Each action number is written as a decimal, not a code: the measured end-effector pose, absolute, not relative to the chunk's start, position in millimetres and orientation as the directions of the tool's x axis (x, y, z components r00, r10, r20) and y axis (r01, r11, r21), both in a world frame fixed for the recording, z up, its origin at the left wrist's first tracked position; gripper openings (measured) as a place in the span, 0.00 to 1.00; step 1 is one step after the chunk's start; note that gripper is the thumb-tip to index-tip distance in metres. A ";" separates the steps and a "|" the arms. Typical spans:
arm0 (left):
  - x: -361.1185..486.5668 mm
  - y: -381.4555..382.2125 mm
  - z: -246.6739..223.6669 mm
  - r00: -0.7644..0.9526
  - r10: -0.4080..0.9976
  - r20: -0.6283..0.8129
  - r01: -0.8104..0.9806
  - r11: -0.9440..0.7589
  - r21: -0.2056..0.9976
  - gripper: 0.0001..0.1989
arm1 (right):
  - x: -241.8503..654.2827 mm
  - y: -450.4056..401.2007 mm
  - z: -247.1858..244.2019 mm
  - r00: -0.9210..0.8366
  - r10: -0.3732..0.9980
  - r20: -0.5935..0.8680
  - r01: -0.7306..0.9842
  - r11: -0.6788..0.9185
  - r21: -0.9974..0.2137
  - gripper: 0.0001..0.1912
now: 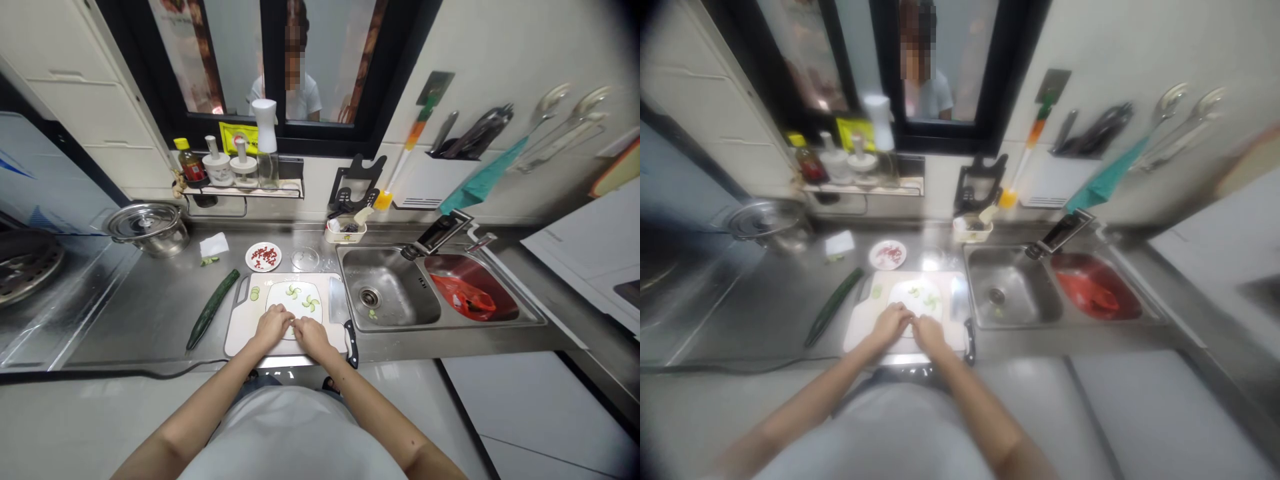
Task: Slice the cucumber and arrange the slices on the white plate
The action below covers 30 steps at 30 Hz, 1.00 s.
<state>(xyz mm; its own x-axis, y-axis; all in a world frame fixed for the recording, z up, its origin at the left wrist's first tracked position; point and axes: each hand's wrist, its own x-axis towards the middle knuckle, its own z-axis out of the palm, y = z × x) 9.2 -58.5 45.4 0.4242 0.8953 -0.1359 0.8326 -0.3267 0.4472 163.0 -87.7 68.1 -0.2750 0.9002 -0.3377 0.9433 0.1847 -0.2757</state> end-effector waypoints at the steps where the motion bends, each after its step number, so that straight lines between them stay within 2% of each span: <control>1: 9.1 -58.4 45.0 0.421 0.896 -0.140 0.834 -0.321 0.449 0.14 | 163.0 -87.9 67.7 -0.283 0.897 -0.339 0.944 0.198 -0.265 0.18; 11: 10.0 -62.3 42.7 0.379 0.914 -0.144 0.841 -0.276 0.465 0.13 | 164.3 -89.7 64.3 -0.338 0.882 -0.328 0.936 0.278 -0.217 0.18; 19: 4.9 -61.0 35.6 0.318 0.943 -0.100 0.827 -0.225 0.515 0.13 | 172.7 -90.1 64.6 -0.268 0.924 -0.272 0.926 0.169 -0.337 0.16; 30: 8.0 -63.7 42.0 0.383 0.916 -0.123 0.825 -0.278 0.492 0.12 | 169.4 -94.0 59.4 -0.326 0.903 -0.279 0.932 0.257 -0.256 0.18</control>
<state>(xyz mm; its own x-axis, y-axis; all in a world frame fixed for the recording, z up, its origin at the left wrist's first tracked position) 8.0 -63.7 42.0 0.3828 0.9155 -0.1235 0.8247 -0.2784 0.4924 169.4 -94.0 59.4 -0.3257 0.9032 -0.2795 0.9319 0.2567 -0.2562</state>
